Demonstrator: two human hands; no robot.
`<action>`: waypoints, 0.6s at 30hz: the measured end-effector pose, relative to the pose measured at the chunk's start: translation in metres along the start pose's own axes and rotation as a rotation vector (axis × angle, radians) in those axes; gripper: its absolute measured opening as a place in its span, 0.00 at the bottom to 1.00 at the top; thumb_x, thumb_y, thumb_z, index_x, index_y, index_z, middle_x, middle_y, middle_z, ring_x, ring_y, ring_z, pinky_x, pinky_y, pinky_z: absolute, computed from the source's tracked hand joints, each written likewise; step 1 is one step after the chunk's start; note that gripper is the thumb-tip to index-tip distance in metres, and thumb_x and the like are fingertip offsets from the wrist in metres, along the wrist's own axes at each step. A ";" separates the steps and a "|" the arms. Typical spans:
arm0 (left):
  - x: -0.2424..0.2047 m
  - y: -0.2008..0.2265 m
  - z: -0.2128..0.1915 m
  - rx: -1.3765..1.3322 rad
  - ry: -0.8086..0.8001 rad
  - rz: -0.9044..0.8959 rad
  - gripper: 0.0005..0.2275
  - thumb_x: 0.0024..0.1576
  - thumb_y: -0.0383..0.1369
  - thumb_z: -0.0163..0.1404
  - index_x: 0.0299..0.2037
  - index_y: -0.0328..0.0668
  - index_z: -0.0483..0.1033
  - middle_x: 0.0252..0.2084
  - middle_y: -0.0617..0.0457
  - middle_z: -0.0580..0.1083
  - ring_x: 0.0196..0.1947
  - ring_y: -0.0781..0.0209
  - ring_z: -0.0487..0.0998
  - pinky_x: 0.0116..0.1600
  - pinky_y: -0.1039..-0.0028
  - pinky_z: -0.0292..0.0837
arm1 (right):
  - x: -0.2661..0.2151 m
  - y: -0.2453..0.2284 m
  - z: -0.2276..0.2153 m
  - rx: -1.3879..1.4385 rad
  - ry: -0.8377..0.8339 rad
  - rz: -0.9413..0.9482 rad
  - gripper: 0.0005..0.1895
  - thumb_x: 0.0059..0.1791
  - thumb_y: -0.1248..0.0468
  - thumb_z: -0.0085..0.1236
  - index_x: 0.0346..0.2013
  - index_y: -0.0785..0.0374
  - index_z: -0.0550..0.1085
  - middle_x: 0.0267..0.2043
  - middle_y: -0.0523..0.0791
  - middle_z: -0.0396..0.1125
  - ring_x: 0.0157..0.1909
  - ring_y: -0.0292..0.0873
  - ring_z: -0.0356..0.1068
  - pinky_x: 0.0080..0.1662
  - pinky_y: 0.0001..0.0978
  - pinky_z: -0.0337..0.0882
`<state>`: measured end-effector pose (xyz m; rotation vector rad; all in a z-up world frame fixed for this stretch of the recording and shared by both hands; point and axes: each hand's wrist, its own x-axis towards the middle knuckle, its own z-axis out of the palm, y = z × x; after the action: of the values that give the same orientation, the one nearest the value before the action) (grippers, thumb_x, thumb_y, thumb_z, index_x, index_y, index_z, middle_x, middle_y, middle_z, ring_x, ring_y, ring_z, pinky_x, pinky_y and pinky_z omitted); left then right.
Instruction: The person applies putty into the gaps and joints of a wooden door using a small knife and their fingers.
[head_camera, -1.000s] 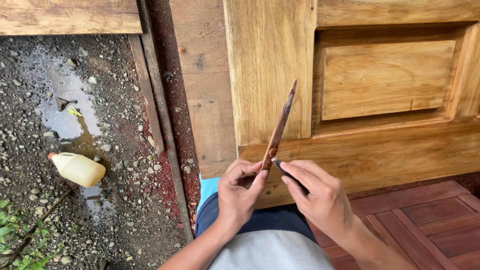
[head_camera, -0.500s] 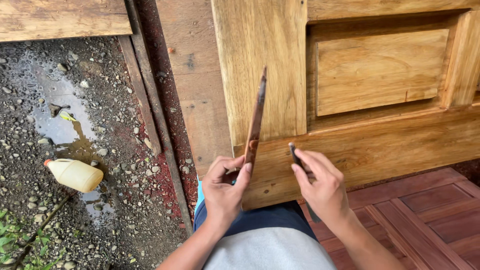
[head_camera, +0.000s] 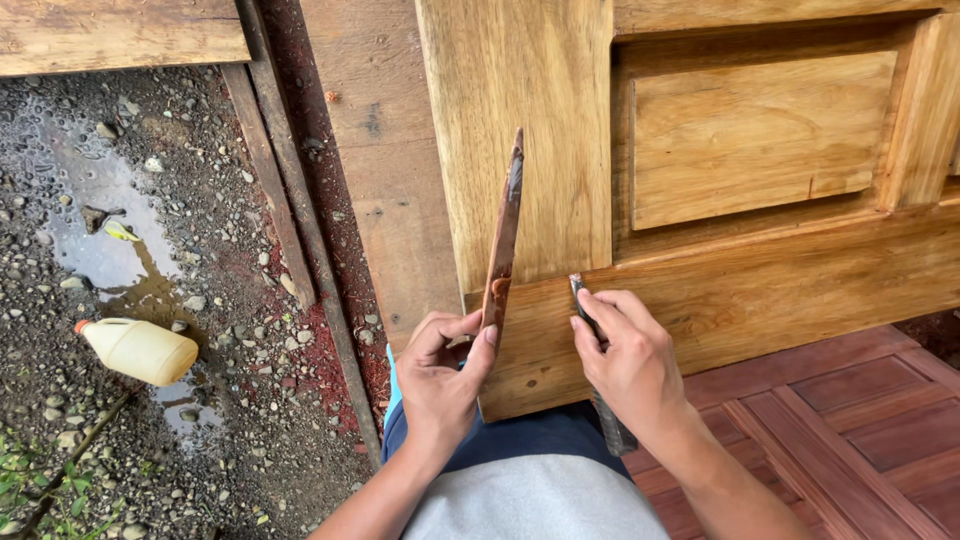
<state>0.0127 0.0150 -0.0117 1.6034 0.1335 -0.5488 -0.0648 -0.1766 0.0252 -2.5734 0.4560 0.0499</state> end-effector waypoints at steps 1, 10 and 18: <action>0.000 0.000 0.001 -0.003 -0.002 0.003 0.04 0.56 0.30 0.61 0.38 0.41 0.83 0.33 0.55 0.77 0.34 0.69 0.76 0.36 0.81 0.70 | 0.001 -0.003 -0.003 -0.004 0.003 -0.001 0.15 0.49 0.72 0.61 0.50 0.75 0.77 0.45 0.53 0.71 0.42 0.47 0.75 0.48 0.33 0.79; -0.002 -0.002 0.001 -0.039 -0.025 -0.003 0.04 0.56 0.29 0.60 0.38 0.40 0.83 0.34 0.54 0.76 0.34 0.69 0.76 0.35 0.83 0.71 | 0.006 -0.008 -0.006 0.017 -0.043 0.073 0.15 0.48 0.71 0.62 0.49 0.74 0.78 0.45 0.52 0.71 0.43 0.46 0.75 0.50 0.32 0.77; -0.001 -0.008 0.002 -0.086 -0.033 -0.085 0.04 0.55 0.30 0.62 0.38 0.41 0.84 0.33 0.56 0.76 0.31 0.71 0.73 0.34 0.82 0.66 | 0.009 -0.015 -0.017 0.117 -0.205 0.136 0.19 0.48 0.70 0.61 0.52 0.75 0.75 0.45 0.53 0.73 0.36 0.42 0.77 0.40 0.25 0.81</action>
<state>0.0079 0.0143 -0.0183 1.5092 0.1982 -0.6270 -0.0517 -0.1756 0.0461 -2.3889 0.5376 0.3230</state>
